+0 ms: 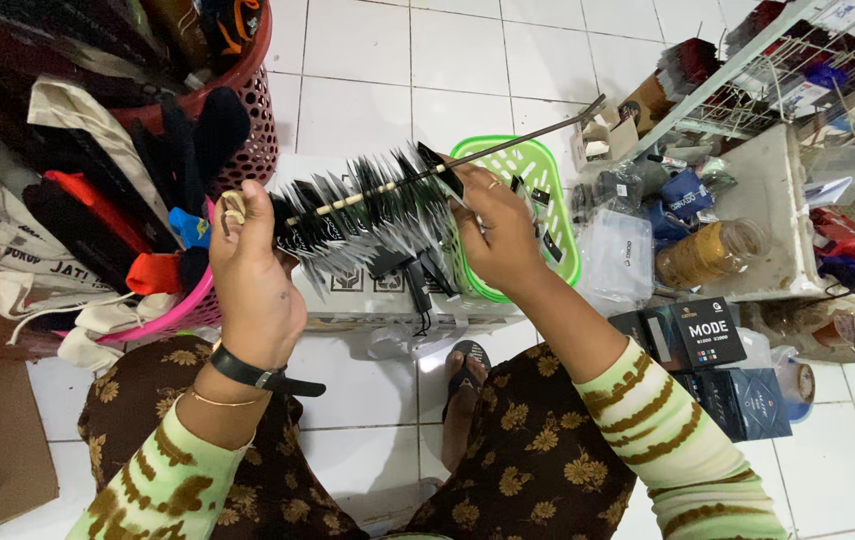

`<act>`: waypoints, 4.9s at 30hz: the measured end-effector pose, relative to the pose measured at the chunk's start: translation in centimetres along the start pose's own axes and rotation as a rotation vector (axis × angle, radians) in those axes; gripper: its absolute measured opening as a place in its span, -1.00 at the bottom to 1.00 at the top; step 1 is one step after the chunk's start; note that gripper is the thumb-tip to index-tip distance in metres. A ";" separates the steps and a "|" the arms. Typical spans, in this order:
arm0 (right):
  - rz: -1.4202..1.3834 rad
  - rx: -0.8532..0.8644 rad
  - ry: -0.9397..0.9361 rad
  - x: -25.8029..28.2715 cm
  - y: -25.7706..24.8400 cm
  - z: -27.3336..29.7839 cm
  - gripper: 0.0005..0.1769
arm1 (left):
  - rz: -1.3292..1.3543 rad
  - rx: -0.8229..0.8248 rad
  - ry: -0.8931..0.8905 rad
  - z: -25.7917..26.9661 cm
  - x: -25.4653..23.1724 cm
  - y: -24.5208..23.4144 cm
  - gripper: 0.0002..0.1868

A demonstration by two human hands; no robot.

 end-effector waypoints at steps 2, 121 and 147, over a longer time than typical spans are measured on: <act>-0.006 0.056 0.012 -1.7 0.4 1.1 -0.82 | -0.018 0.002 -0.012 -1.0 1.8 -1.7 -0.71; 0.063 -0.646 0.110 -9.5 -9.0 3.5 -0.61 | -0.011 0.001 0.021 -0.6 2.3 -2.5 -0.75; 0.095 -0.421 0.043 -1.0 -5.9 -0.1 -0.67 | -0.023 -0.025 0.040 -3.4 5.6 -6.3 -0.72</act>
Point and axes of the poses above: each hand's wrist, its own z-axis away from the middle knuckle, its own y-axis out of the palm, x = y × z, the point moved 1 cm from there along -z, towards the middle knuckle, and after that the axes turned 15 degrees about x, right-handed, at the moved point
